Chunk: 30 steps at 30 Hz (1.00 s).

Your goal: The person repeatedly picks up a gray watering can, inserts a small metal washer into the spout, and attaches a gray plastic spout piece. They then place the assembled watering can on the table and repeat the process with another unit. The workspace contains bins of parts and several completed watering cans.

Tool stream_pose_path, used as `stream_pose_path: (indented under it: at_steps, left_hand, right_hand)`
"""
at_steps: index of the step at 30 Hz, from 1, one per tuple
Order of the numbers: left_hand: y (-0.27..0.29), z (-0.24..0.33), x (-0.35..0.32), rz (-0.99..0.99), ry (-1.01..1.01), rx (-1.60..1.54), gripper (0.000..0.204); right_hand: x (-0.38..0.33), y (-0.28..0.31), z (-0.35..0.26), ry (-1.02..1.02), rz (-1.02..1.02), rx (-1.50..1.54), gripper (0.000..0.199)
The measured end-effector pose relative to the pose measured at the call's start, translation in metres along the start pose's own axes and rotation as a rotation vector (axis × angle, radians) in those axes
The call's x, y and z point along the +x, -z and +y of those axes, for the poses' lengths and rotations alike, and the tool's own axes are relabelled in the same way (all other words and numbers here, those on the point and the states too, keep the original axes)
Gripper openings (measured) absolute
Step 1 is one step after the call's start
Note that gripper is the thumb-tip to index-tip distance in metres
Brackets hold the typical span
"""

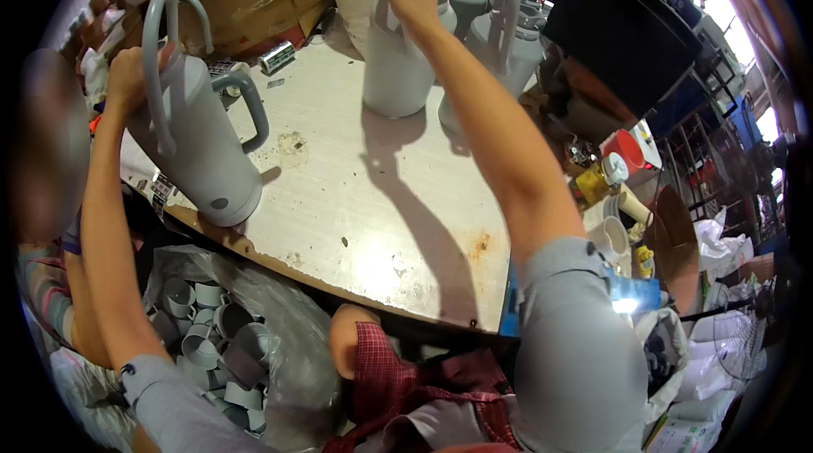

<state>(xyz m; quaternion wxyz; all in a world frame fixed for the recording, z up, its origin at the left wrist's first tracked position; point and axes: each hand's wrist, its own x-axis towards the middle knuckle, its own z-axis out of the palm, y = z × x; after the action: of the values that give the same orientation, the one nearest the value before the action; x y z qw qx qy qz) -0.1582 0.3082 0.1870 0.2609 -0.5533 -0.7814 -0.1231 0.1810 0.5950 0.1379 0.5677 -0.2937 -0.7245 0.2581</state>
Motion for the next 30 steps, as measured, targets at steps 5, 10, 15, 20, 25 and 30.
stream_pose_path:
  at_steps: [5, 10, 15, 20, 25, 30]
  left_hand:
    - [-0.004, -0.002, -0.020, 0.516, -0.139, -0.253, 0.039]
    - [0.021, 0.106, -0.089, 0.330, -0.092, -1.504, 0.051]
    - [0.025, 0.296, -0.238, -0.746, -0.136, -2.365, 0.064]
    - [0.033, 0.376, -0.303, -0.672, -0.191, -1.914, 0.042]
    - [0.036, 0.404, -0.314, -0.477, -0.069, -1.836, 0.040]
    - [0.032, 0.429, -0.316, -0.548, -0.060, -1.682, 0.036]
  right_hand:
    - [-0.045, 0.124, -0.115, 0.099, -0.044, 0.271, 0.030]
    - [-0.130, 0.192, -0.187, 0.298, -0.053, 0.292, 0.032]
    - [-0.268, 0.191, -0.182, 0.357, -0.063, 0.214, 0.029]
    - [-0.401, 0.319, -0.106, -0.218, -0.007, -0.061, 0.032]
    - [-0.459, 0.469, -0.012, -0.538, -0.152, -0.700, 0.018]
    - [-0.463, 0.489, 0.050, -0.167, -0.484, -0.567, 0.011]
